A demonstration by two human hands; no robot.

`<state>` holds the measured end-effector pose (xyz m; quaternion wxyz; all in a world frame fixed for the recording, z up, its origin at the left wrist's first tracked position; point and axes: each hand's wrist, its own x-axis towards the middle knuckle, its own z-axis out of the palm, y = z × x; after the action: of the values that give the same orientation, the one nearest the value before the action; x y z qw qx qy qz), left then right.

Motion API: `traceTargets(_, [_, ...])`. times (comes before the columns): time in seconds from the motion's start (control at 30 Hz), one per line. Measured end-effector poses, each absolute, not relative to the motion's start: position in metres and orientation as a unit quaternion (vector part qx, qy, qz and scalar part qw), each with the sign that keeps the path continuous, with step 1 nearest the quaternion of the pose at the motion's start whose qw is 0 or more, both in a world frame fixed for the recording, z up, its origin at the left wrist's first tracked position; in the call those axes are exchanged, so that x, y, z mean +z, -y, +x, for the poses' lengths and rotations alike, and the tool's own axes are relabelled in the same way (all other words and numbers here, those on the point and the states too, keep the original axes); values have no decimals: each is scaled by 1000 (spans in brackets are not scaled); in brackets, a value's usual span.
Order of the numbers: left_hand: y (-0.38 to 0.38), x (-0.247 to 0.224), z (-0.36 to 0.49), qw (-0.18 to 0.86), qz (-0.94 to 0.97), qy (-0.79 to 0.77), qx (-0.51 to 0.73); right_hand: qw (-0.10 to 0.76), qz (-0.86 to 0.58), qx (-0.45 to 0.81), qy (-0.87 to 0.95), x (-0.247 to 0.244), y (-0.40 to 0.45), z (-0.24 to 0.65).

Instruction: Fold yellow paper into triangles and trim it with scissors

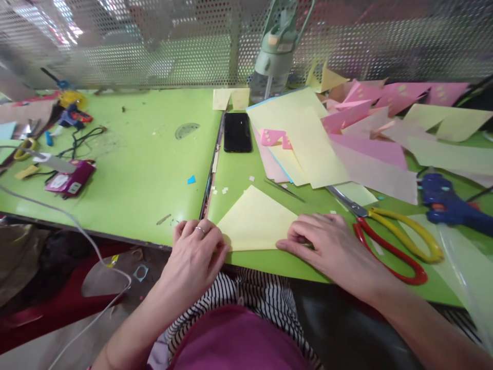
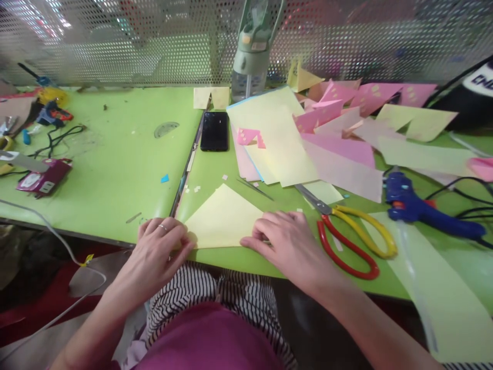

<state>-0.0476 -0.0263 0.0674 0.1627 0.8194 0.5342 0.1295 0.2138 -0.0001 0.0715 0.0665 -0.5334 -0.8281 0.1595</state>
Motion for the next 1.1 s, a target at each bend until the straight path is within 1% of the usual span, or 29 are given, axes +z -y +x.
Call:
traceTargets(0.43, [27, 65, -51, 150, 831, -522, 119, 40, -553, 167, 815, 76, -4, 210])
traceTargets(0.67, [29, 60, -57, 137, 819, -540, 139, 20, -568, 119, 814, 73, -4, 222])
traceTargets(1.1, [36, 60, -70, 125, 792, -577, 159, 107, -534, 82, 835, 57, 2, 249])
